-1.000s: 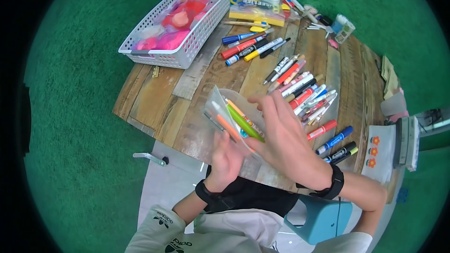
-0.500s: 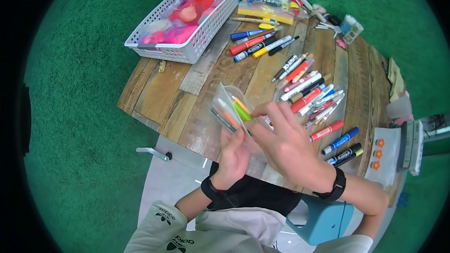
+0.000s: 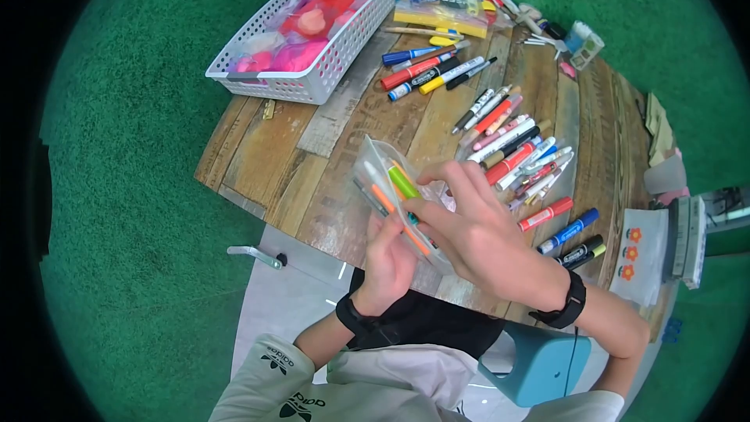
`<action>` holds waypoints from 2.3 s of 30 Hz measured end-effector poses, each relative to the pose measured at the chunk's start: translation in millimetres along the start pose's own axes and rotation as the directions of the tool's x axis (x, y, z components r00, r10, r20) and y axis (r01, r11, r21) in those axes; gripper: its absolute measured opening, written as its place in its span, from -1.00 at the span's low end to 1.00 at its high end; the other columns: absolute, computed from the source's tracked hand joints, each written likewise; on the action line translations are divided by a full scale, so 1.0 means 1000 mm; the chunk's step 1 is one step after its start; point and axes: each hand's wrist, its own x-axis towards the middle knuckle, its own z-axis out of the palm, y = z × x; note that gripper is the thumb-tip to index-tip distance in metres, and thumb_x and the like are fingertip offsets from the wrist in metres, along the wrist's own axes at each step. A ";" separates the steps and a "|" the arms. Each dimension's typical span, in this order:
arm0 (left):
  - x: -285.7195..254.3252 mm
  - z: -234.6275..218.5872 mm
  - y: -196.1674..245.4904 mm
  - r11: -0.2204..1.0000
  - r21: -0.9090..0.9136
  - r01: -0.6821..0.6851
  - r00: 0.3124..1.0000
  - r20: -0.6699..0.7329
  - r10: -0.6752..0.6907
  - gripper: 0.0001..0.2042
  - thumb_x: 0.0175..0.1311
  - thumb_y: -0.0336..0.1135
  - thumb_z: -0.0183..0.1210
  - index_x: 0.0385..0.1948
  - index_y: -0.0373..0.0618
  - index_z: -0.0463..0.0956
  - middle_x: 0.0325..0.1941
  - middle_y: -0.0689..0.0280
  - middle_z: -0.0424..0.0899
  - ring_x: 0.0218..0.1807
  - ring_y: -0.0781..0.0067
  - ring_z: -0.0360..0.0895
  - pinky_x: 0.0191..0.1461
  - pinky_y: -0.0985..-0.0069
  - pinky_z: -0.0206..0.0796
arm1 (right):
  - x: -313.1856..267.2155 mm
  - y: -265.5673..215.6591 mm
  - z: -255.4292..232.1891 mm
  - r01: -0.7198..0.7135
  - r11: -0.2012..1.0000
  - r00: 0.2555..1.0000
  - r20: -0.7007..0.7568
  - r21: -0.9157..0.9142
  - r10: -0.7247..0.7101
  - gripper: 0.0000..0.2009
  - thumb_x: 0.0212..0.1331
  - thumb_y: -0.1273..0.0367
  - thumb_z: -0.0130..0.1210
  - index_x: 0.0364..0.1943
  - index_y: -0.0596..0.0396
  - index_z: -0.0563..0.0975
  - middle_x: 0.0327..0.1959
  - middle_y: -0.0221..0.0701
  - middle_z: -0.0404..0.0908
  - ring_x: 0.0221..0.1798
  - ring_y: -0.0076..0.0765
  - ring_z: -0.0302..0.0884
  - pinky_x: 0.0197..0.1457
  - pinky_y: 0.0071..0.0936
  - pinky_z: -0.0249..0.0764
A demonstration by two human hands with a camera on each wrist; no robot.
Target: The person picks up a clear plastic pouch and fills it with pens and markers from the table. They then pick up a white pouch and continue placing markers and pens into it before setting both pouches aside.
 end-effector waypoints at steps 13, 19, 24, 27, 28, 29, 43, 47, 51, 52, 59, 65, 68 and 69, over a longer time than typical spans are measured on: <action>-0.001 0.001 0.001 0.998 -0.056 -0.011 1.000 0.027 0.012 -0.47 0.40 -0.33 0.02 0.36 -0.15 0.08 0.27 0.21 0.35 0.31 0.37 0.33 0.37 0.30 0.18 | 0.004 -0.002 -0.003 -0.003 1.000 0.999 0.039 -0.013 0.004 -0.66 -0.04 0.49 0.27 -0.09 0.21 0.59 0.03 -0.16 0.39 0.07 0.01 0.36 0.05 -0.22 0.39; -0.002 0.006 -0.005 0.989 0.130 -0.077 0.997 -0.011 0.079 -0.42 0.45 -0.26 0.01 0.41 -0.10 -0.04 0.34 0.22 0.27 0.35 0.40 0.28 0.39 0.31 0.13 | 0.005 -0.015 -0.012 0.016 0.993 0.999 0.034 -0.116 -0.012 -0.69 -0.09 0.47 0.29 -0.18 0.23 0.57 0.00 -0.17 0.40 0.04 -0.01 0.36 0.02 -0.22 0.40; -0.004 0.014 -0.004 0.981 -0.074 -0.177 0.984 -0.032 0.175 -0.41 0.49 -0.27 -0.07 0.45 -0.08 -0.17 0.41 0.17 0.15 0.39 0.34 0.21 0.43 0.26 0.06 | -0.004 -0.007 0.007 -0.026 0.979 1.000 -0.015 -0.204 0.023 -0.75 -0.15 0.52 0.29 -0.31 0.22 0.54 -0.14 -0.23 0.47 -0.12 -0.08 0.42 -0.14 -0.27 0.43; -0.005 0.017 -0.008 0.978 -0.008 -0.208 0.977 -0.054 0.208 -0.43 0.49 -0.28 -0.09 0.45 -0.04 -0.12 0.41 0.25 0.19 0.42 0.34 0.17 0.45 0.25 0.01 | -0.005 0.000 0.014 -0.021 0.989 0.985 -0.172 -0.148 -0.005 -0.77 -0.18 0.57 0.27 -0.35 0.22 0.54 -0.33 -0.27 0.49 -0.29 -0.09 0.46 -0.28 -0.29 0.43; -0.005 0.017 -0.010 0.978 -0.009 -0.207 0.977 -0.057 0.206 -0.43 0.49 -0.28 -0.09 0.45 -0.04 -0.12 0.41 0.25 0.19 0.42 0.34 0.17 0.45 0.25 0.01 | -0.006 0.002 0.014 -0.022 0.991 0.978 -0.209 -0.131 -0.006 -0.78 -0.18 0.60 0.26 -0.37 0.22 0.54 -0.39 -0.26 0.47 -0.34 -0.09 0.46 -0.33 -0.28 0.41; -0.005 0.018 -0.012 0.975 0.017 -0.221 0.973 -0.063 0.222 -0.39 0.43 -0.36 0.00 0.43 -0.06 -0.12 0.35 0.22 0.24 0.34 0.38 0.26 0.36 0.31 0.15 | -0.007 0.002 0.015 -0.024 0.993 0.969 -0.246 -0.115 -0.005 -0.79 -0.18 0.62 0.25 -0.38 0.22 0.54 -0.45 -0.26 0.46 -0.40 -0.09 0.45 -0.39 -0.28 0.39; -0.003 0.015 -0.020 0.968 0.128 -0.217 0.973 -0.045 0.224 -0.40 0.21 -0.38 0.30 0.21 -0.15 0.12 0.08 0.21 0.44 0.08 0.49 0.48 0.10 0.47 0.42 | -0.015 0.006 0.001 -0.120 0.990 0.988 -0.087 0.076 0.126 -0.87 -0.08 0.55 0.23 -0.40 0.25 0.56 -0.54 -0.17 0.47 -0.50 -0.01 0.50 -0.46 -0.25 0.37; -0.005 0.012 -0.017 0.982 0.057 -0.180 0.982 -0.043 0.183 -0.45 0.26 -0.44 0.22 0.22 -0.16 0.13 0.12 0.21 0.44 0.15 0.45 0.45 0.26 0.39 0.30 | -0.015 -0.004 -0.002 -0.076 0.993 0.991 -0.103 0.095 0.085 -0.85 -0.05 0.52 0.24 -0.34 0.23 0.58 -0.52 -0.17 0.52 -0.48 -0.01 0.53 -0.45 -0.26 0.41; -0.008 0.000 -0.018 0.993 -0.038 -0.109 0.994 0.016 0.110 -0.48 0.37 -0.35 0.12 0.29 -0.14 0.10 0.20 0.22 0.41 0.24 0.36 0.40 0.34 0.29 0.22 | -0.018 -0.020 -0.006 -0.056 0.993 0.993 -0.095 0.100 0.066 -0.84 0.07 0.43 0.24 -0.30 0.20 0.55 -0.52 -0.21 0.53 -0.50 -0.03 0.52 -0.45 -0.25 0.40; -0.010 0.000 -0.016 0.993 -0.036 -0.110 0.993 0.029 0.111 -0.48 0.37 -0.35 0.12 0.29 -0.14 0.10 0.20 0.22 0.41 0.24 0.36 0.40 0.34 0.29 0.22 | -0.015 -0.021 -0.009 -0.053 0.994 0.992 -0.105 0.093 0.063 -0.84 0.07 0.43 0.24 -0.30 0.20 0.55 -0.52 -0.21 0.53 -0.50 -0.03 0.52 -0.45 -0.25 0.40; -0.005 -0.009 -0.008 0.994 -0.095 -0.047 0.999 -0.018 0.046 -0.43 0.45 -0.06 -0.01 0.38 -0.09 0.06 0.31 0.23 0.33 0.36 0.27 0.27 0.43 0.16 0.10 | 0.011 0.002 -0.072 -0.024 0.999 1.000 0.010 -0.040 0.024 -0.86 0.08 0.47 0.19 -0.41 0.25 0.46 -0.54 -0.19 0.43 -0.47 0.00 0.48 -0.44 -0.21 0.33; -0.008 -0.003 -0.004 0.994 -0.108 -0.030 0.999 -0.046 0.025 -0.46 0.47 0.01 -0.08 0.37 -0.04 0.14 0.31 0.25 0.36 0.36 0.26 0.27 0.46 0.17 0.01 | 0.045 0.098 -0.076 -0.155 0.968 0.980 -0.154 -0.200 0.125 -0.85 0.11 0.58 -0.02 -0.23 0.24 0.48 -0.47 -0.11 0.56 -0.36 0.03 0.57 -0.26 -0.20 0.48; -0.007 -0.003 -0.003 0.992 -0.129 -0.014 0.999 -0.049 0.008 -0.47 0.46 0.04 -0.08 0.33 -0.05 0.18 0.24 0.22 0.42 0.28 0.23 0.35 0.39 0.16 0.11 | 0.057 0.148 -0.058 -0.150 0.919 0.989 -0.047 -0.366 0.142 -0.86 0.19 0.53 -0.02 -0.19 0.20 0.50 -0.41 -0.13 0.60 -0.33 0.03 0.59 -0.23 -0.17 0.50; -0.007 -0.002 -0.002 0.990 -0.143 -0.009 0.999 -0.051 0.002 -0.48 0.46 0.06 -0.09 0.30 -0.06 0.21 0.19 0.20 0.46 0.23 0.22 0.41 0.34 0.16 0.19 | 0.062 0.162 -0.050 -0.152 0.891 0.986 0.002 -0.427 0.169 -0.86 0.20 0.50 0.00 -0.18 0.19 0.50 -0.37 -0.12 0.61 -0.29 0.09 0.59 -0.20 -0.12 0.50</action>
